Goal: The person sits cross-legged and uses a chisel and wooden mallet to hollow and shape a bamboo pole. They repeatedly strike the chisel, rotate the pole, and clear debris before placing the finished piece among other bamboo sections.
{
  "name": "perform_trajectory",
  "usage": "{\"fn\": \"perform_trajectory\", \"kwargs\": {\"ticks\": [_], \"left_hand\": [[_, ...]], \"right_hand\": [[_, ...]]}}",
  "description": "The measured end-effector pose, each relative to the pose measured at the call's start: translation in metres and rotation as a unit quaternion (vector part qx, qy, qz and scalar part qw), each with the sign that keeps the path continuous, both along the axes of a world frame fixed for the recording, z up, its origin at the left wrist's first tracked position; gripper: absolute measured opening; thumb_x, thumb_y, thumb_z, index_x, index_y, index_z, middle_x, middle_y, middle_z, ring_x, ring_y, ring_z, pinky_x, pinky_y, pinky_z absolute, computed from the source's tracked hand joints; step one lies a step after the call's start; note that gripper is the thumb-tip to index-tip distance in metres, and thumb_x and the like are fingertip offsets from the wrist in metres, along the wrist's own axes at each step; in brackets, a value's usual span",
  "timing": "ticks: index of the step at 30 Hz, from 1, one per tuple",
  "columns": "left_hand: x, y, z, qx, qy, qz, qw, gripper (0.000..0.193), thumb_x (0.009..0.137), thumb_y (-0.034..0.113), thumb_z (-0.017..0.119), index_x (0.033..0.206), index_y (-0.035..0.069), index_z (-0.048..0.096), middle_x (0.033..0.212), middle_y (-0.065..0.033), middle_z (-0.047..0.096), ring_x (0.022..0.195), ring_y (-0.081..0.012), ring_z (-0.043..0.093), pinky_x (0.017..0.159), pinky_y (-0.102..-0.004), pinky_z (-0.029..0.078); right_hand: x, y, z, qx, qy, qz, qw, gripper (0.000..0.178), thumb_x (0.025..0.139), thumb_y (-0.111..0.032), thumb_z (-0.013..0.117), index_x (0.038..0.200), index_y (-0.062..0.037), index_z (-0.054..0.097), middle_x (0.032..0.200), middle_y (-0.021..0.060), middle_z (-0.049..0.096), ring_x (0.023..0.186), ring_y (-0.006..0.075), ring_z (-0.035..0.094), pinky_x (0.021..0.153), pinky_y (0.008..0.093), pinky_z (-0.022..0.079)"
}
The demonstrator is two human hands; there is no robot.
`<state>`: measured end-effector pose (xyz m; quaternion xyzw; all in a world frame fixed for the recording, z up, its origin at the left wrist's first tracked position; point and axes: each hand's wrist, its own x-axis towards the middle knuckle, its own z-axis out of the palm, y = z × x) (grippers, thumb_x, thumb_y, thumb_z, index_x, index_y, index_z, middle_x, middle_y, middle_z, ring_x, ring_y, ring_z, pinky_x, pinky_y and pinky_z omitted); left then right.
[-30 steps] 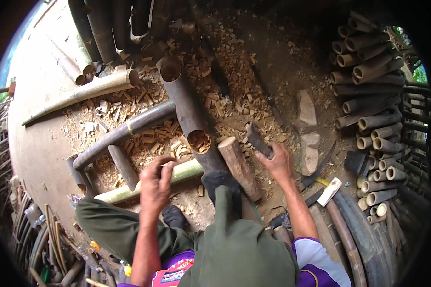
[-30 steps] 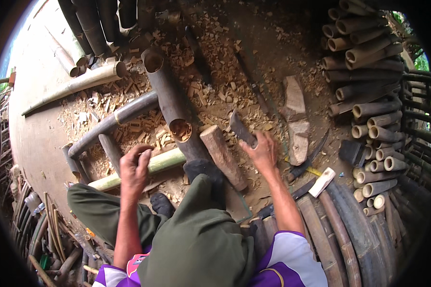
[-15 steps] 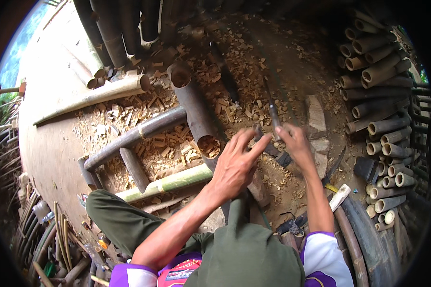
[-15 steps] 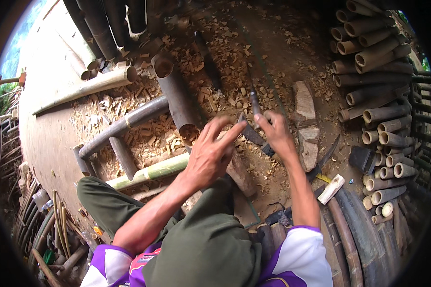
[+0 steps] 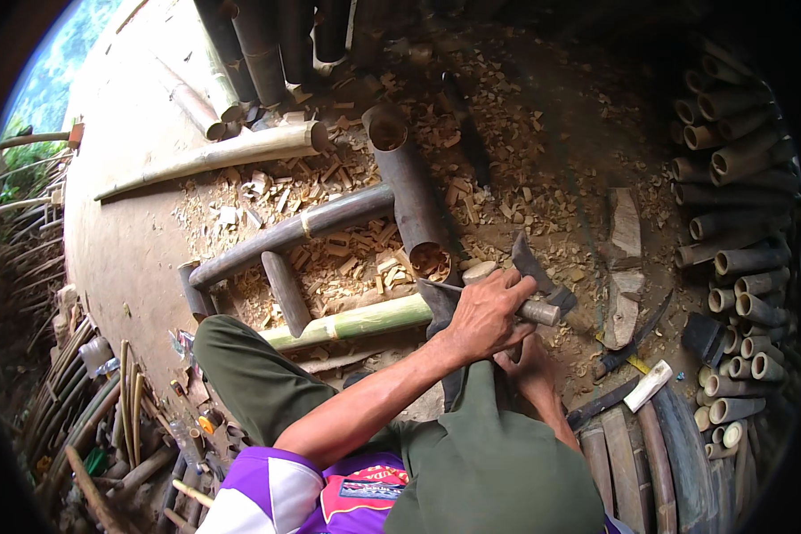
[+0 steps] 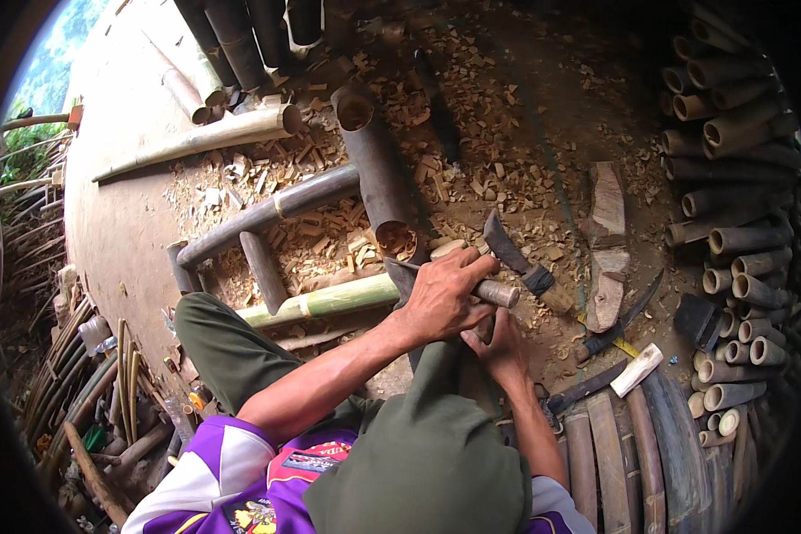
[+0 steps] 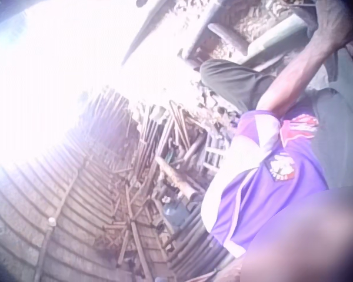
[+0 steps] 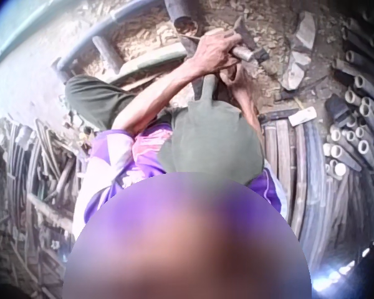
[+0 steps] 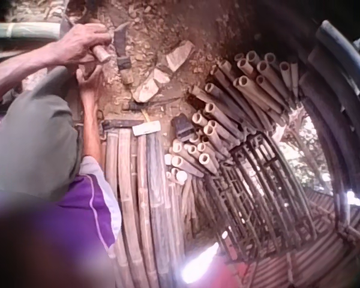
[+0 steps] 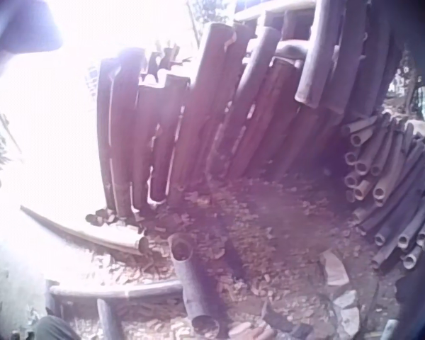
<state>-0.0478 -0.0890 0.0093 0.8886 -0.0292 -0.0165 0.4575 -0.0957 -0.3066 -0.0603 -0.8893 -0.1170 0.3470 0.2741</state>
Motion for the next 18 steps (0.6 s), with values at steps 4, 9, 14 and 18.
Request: {"fn": "perform_trajectory", "kwargs": {"ticks": [4, 9, 14, 18], "left_hand": [[0.002, -0.004, -0.015, 0.055, 0.043, 0.052, 0.996, 0.039, 0.071, 0.017, 0.079, 0.106, 0.008, 0.064, 0.092, -0.0130, 0.063, 0.091, -0.0359, 0.066, 0.071, -0.0490, 0.053], [0.015, -0.007, -0.021, 0.043, 0.039, 0.062, 0.996, 0.022, 0.075, 0.015, 0.076, 0.091, 0.008, 0.062, 0.079, -0.0154, 0.066, 0.078, -0.0383, 0.069, 0.068, -0.0498, 0.054], [0.023, 0.002, -0.028, 0.043, 0.064, 0.074, 0.994, 0.018, 0.075, 0.014, 0.075, 0.089, 0.007, 0.065, 0.079, -0.0172, 0.069, 0.078, -0.0382, 0.071, 0.070, -0.0497, 0.056], [0.021, 0.016, -0.024, 0.015, 0.020, 0.099, 0.995, 0.021, 0.074, 0.013, 0.074, 0.092, 0.007, 0.064, 0.081, -0.0166, 0.070, 0.081, -0.0392, 0.071, 0.072, -0.0497, 0.056]], "right_hand": [[0.000, -0.001, 0.005, 0.012, 0.096, -0.051, 0.994, 0.077, 0.091, -0.051, 0.072, 0.141, 0.0045, 0.052, 0.139, 0.0326, 0.058, 0.129, 0.0468, 0.057, 0.104, 0.0504, 0.049], [-0.022, -0.052, -0.019, 0.174, 0.201, -0.331, 0.905, 0.078, 0.091, -0.050, 0.074, 0.144, 0.0012, 0.049, 0.122, 0.0233, 0.065, 0.110, 0.0376, 0.066, 0.095, 0.0474, 0.053], [0.018, -0.029, 0.096, 0.303, 0.279, -0.414, 0.812, 0.081, 0.083, -0.035, 0.080, 0.144, -0.0018, 0.038, 0.091, 0.0174, 0.065, 0.066, 0.0267, 0.070, 0.054, 0.0400, 0.063], [0.048, -0.033, 0.135, 0.423, 0.105, -0.411, 0.801, 0.069, 0.079, -0.029, 0.077, 0.132, 0.0052, 0.047, 0.096, 0.0191, 0.063, 0.069, 0.0274, 0.068, 0.058, 0.0424, 0.062]]}}
